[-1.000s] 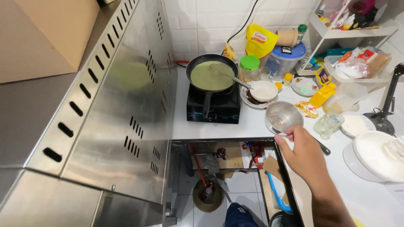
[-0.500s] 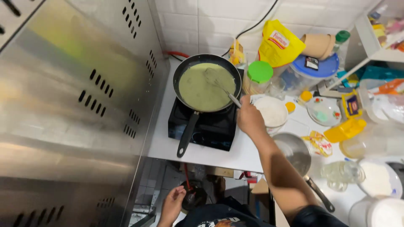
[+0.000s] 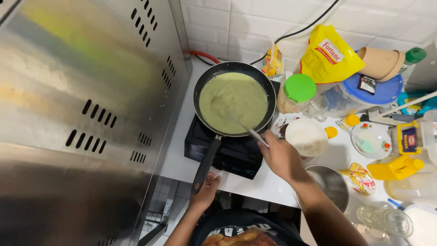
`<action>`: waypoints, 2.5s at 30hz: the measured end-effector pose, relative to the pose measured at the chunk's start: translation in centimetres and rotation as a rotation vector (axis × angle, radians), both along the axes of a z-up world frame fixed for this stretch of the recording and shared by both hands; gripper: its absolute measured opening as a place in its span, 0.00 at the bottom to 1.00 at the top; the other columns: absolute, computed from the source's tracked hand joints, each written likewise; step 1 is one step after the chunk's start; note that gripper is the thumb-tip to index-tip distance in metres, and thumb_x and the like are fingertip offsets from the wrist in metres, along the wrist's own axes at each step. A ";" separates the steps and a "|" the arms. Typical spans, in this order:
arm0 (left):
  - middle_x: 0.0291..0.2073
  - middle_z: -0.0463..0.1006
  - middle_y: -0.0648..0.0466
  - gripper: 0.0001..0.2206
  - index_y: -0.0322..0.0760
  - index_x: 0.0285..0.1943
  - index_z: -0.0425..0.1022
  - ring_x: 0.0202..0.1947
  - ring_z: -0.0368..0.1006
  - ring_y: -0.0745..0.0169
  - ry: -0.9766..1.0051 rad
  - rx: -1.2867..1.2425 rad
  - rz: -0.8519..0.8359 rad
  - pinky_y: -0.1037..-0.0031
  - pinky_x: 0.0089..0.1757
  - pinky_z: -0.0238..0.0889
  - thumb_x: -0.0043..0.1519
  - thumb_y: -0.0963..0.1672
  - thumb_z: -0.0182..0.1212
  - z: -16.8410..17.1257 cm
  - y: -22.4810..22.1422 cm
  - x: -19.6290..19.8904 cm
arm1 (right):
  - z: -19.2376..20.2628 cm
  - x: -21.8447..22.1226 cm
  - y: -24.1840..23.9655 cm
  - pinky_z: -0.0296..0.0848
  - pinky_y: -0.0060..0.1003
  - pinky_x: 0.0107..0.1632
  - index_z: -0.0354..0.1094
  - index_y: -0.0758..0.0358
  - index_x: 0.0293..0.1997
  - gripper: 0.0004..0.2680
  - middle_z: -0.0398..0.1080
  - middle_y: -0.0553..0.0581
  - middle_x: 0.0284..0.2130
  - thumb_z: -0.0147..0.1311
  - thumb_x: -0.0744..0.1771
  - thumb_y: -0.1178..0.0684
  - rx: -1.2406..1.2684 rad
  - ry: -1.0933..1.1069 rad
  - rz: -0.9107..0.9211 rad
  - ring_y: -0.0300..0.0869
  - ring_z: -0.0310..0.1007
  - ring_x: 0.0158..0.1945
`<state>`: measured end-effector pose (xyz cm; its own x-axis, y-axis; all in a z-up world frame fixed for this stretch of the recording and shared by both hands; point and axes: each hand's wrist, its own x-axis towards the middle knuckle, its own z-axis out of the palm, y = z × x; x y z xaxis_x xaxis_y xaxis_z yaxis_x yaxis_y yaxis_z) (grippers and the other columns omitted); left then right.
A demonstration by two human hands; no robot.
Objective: Stirring a green mixture in a pan on a portable stove and adjusting the heat settings.
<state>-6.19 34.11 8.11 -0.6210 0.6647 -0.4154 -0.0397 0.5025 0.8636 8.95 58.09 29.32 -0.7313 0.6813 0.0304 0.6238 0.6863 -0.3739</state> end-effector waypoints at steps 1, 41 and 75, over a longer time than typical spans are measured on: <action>0.36 0.78 0.59 0.15 0.46 0.49 0.78 0.41 0.78 0.65 0.002 0.005 -0.005 0.70 0.44 0.68 0.61 0.54 0.63 2.2 -0.3 -0.6 | 0.8 1.4 0.2 0.66 0.58 0.28 0.62 0.55 0.48 0.08 0.72 0.66 0.20 0.50 0.70 0.45 0.005 0.002 -0.005 0.65 0.74 0.26; 0.39 0.81 0.51 0.17 0.38 0.61 0.70 0.29 0.77 0.61 -0.411 -0.024 0.022 0.73 0.31 0.64 0.63 0.44 0.60 24.3 2.0 -3.1 | 4.0 1.3 8.1 0.68 0.60 0.42 0.62 0.52 0.52 0.11 0.76 0.68 0.36 0.42 0.70 0.42 -0.126 -0.149 -0.143 0.67 0.75 0.42; 0.31 0.77 0.57 0.19 0.48 0.63 0.73 0.25 0.75 0.66 -0.206 -0.222 -0.244 0.74 0.34 0.69 0.62 0.48 0.63 26.0 0.7 -6.9 | -2.2 1.1 5.4 0.63 0.54 0.30 0.59 0.55 0.43 0.07 0.67 0.64 0.19 0.54 0.69 0.48 0.168 0.164 -0.185 0.64 0.67 0.26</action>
<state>-13.09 34.82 34.07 -0.3442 0.6627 -0.6651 -0.0572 0.6922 0.7194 10.06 63.53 27.10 -0.5715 0.7778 0.2616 0.6848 0.6277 -0.3703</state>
